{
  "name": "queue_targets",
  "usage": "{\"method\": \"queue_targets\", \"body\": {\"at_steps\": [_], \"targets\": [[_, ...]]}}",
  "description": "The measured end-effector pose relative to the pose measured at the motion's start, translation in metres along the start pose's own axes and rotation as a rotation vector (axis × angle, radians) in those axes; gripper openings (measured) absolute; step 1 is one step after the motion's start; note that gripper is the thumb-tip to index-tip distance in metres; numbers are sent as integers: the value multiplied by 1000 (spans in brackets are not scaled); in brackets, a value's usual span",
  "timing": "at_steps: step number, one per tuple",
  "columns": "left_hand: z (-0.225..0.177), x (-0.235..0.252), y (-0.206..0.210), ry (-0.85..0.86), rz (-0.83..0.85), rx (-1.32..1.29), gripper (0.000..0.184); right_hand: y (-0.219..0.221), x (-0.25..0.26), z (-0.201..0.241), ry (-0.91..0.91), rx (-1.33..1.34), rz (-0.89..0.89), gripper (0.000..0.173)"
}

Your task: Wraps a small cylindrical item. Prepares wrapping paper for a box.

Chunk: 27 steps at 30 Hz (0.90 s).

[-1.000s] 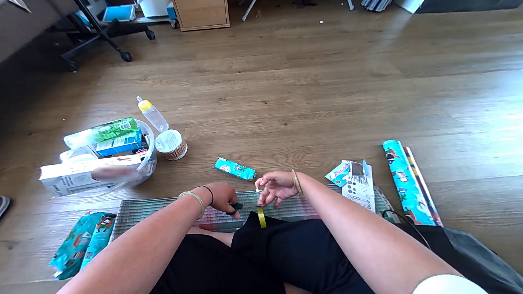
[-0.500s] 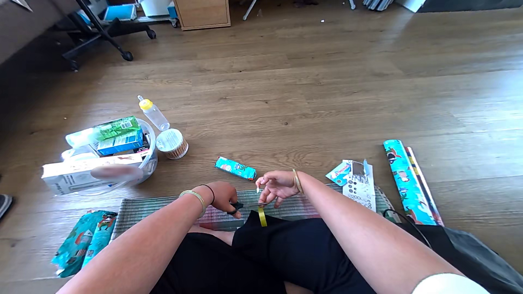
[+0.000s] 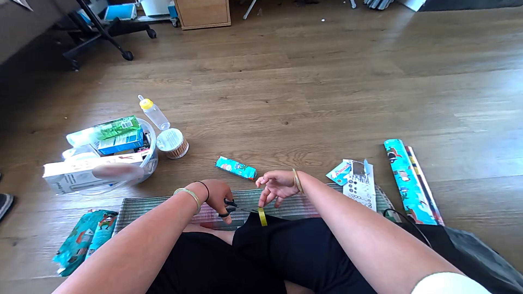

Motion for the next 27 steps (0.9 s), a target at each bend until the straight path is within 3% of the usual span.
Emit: {"method": "queue_targets", "body": {"at_steps": [6, 10, 13, 14, 16, 17, 18, 22, 24, 27], "targets": [[49, -28, -5, -231, -32, -75, 62, 3, -4, 1, 0, -13, -36, 42], [86, -68, -4, -824, -124, -158, 74, 0, -1, 1, 12, 27, -24, 39], [98, -73, 13, -1006, -118, -193, 65, -1, 1, -1, 7, 48, -10, 38], [102, -70, 19, -1037, -129, -199, 71, -1, 2, -1, 6, 52, -14, 38], [109, -64, 30, -1089, -186, -211, 99, 0, 1, -2, 8, 28, -30, 40], [109, -62, 31, -1096, -217, -219, 100, 0, -1, -1, 9, -4, -43, 41], [108, -60, 30, -1076, -241, -224, 90, 1, -3, -1, 8, -31, -55, 42], [76, -57, 5, -914, -492, -139, 30, 5, -8, 1, 4, -71, -82, 45], [41, -50, -13, -740, -582, -75, 23, 6, -8, 1, 8, -71, -80, 46], [-24, -22, -18, -309, -595, -78, 27, 0, -3, -1, 13, 10, -36, 46]]}}
Point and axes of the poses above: each hand's wrist, its own x-axis towards the middle knuckle, its own y-axis out of the palm, z = x × y, the point moved 4 cm from there along x, towards the middle knuckle, and after that the axes turned 10 degrees about y, right-handed, at the moved point
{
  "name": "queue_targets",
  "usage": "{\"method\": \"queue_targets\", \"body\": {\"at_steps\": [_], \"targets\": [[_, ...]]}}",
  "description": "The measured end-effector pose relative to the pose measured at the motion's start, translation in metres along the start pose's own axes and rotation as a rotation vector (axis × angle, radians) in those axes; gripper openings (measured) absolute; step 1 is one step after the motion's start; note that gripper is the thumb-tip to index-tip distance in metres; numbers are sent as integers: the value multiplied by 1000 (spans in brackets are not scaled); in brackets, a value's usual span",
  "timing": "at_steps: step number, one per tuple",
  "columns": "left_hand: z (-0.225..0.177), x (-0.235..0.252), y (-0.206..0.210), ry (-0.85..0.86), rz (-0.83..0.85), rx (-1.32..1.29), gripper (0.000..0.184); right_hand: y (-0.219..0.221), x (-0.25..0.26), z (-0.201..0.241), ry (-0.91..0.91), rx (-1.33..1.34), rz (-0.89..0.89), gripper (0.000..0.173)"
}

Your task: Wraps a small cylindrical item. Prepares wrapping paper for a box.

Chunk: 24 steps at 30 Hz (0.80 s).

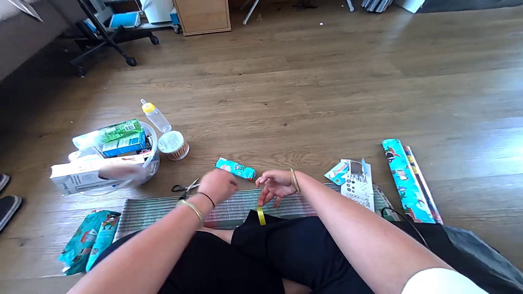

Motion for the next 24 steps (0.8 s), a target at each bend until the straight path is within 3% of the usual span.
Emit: {"method": "queue_targets", "body": {"at_steps": [2, 5, 24], "targets": [[-38, -6, 12, 112, 48, -85, 31, -1, 0, 0, 9, 53, 1, 43], [-60, -11, 21, 121, 124, -76, 32, 0, -1, 1, 12, 68, -10, 40], [-64, 0, 41, 174, 157, -51, 35, 0, 3, 1, 8, 40, 7, 41]]}}
Point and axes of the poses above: each hand's wrist, its own x-axis towards the middle knuckle, its own y-axis out of the palm, z = x × y, the point moved 4 cm from there along x, towards the middle knuckle, and after that the axes turned 10 degrees about y, right-handed, at the moved point
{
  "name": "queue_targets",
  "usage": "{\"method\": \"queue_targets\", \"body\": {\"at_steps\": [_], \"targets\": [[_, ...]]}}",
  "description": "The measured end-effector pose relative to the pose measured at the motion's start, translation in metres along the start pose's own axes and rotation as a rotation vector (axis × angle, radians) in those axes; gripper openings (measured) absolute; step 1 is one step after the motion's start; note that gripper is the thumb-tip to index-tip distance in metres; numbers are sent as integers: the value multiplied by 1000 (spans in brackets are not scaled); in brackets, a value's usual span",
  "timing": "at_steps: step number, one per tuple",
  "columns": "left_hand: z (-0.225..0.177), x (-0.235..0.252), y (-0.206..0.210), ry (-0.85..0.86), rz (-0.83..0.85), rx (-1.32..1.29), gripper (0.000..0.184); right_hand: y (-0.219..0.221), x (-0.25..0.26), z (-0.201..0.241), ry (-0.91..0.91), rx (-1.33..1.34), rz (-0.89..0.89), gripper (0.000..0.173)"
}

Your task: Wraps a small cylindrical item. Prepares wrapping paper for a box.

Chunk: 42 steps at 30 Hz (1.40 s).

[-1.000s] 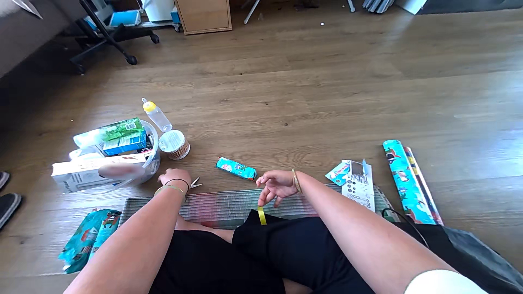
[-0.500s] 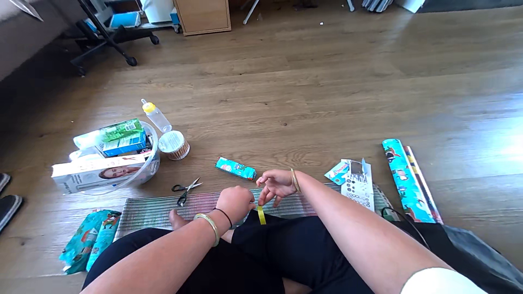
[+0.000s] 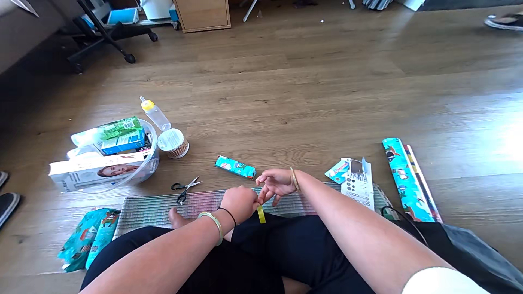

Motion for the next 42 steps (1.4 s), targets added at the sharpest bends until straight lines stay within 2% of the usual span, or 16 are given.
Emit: {"method": "queue_targets", "body": {"at_steps": [8, 17, 20, 22, 24, 27, 29, 31, 34, 39, 42], "targets": [[3, 4, 2, 24, 4, -20, 33, -1, 0, 0, -8, 16, 22, 43], [15, 11, 9, -87, 46, -143, 35, -3, 1, 1, -15, 60, -23, 41], [27, 12, 5, -178, 45, -131, 43, -3, 1, 0, -21, 49, -41, 40], [44, 11, -3, -296, -33, -189, 48, 0, -2, 0, -16, -4, -78, 41], [71, 11, -7, -453, -215, -382, 56, 0, -5, 1, -26, -35, -92, 43], [107, 18, -2, -726, -566, -877, 86, -3, -6, 2, -57, -52, -82, 43], [114, 28, -6, -817, -700, -1058, 105, -8, -5, 3, -88, -75, -85, 42], [117, 41, -8, -817, -720, -1008, 121, -8, -4, 2, -100, -76, -88, 41], [124, 62, -9, -779, -694, -830, 128, -10, -5, 6, -104, -116, -104, 36], [128, 68, -12, -793, -681, -820, 119, -10, -27, 19, -116, -338, -257, 33], [125, 67, -14, -773, -667, -819, 110, 1, -50, 37, -241, -505, -333, 28]]}}
Point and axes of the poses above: each hand's wrist, its own x-axis towards the middle knuckle, its own y-axis out of the palm, z = x × y, the point moved 4 cm from there along x, towards the middle knuckle, and after that the axes turned 10 degrees about y, right-handed, at the moved point
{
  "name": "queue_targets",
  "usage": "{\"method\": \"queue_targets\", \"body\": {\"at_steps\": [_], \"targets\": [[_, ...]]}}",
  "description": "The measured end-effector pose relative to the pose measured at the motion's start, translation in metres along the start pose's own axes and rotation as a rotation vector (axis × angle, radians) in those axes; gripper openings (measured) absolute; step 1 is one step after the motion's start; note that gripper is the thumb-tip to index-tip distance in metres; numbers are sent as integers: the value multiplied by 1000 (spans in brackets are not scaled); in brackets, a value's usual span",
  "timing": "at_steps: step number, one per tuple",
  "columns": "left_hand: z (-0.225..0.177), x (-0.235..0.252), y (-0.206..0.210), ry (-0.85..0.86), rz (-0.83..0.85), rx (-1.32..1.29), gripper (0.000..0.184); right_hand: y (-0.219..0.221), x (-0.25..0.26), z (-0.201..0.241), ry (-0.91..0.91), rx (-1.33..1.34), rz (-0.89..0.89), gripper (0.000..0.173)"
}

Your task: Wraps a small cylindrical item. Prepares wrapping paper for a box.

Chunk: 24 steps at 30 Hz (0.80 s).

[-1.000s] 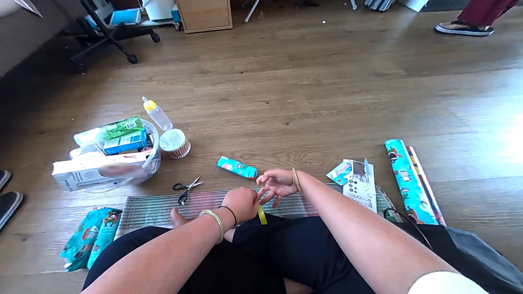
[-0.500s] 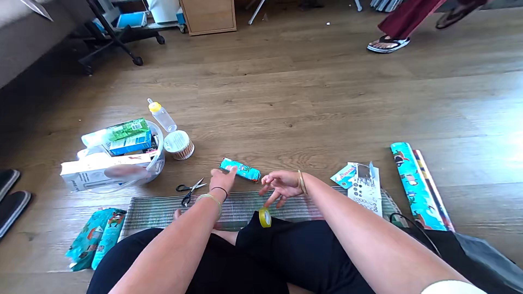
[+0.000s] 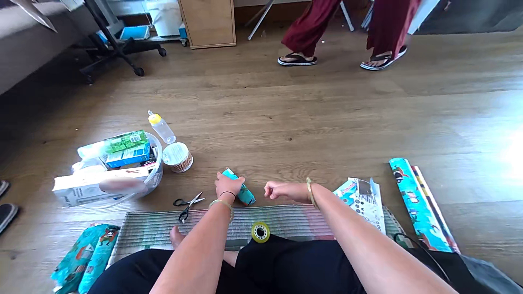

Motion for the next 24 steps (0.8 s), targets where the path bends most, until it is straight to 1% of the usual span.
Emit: {"method": "queue_targets", "body": {"at_steps": [2, 3, 5, 7, 9, 10, 11, 14, 16, 19, 22, 24], "targets": [[-2, -3, 0, 44, -5, -71, 103, -3, -13, 15, -50, -31, -41, 25], [-4, -4, 2, 97, -15, -140, 97, -5, -17, 17, -71, -24, -75, 25], [-14, -11, 3, 280, 1, -250, 92, -10, -24, 17, -148, 21, -186, 28], [-28, -23, 1, 510, -9, -283, 97, -17, -33, 15, -254, 82, -302, 34], [-42, -33, -1, 705, -31, -275, 101, -26, -39, 15, -366, 143, -397, 43], [-46, -38, 0, 782, -38, -274, 99, -30, -40, 14, -411, 157, -443, 46], [-49, -43, 0, 825, -32, -277, 95, -32, -40, 13, -445, 166, -483, 48], [-49, -51, 7, 847, 0, -285, 88, -32, -34, 8, -492, 198, -550, 51], [-47, -53, 10, 843, 40, -272, 86, -29, -29, 6, -500, 231, -540, 52], [-43, -55, 12, 868, 67, -220, 76, -28, -15, 0, -545, 289, -489, 51], [-43, -55, 10, 924, 6, -190, 66, -28, -9, -3, -563, 322, -449, 50], [-43, -55, 7, 975, -54, -165, 63, -27, -8, -2, -572, 313, -438, 49]]}}
Point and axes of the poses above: each hand's wrist, its own x-axis towards the middle knuckle, its own y-axis out of the palm, z = x × y, the point moved 4 cm from there along x, towards the middle knuckle, and after that the axes turned 10 degrees about y, right-handed, at the moved point
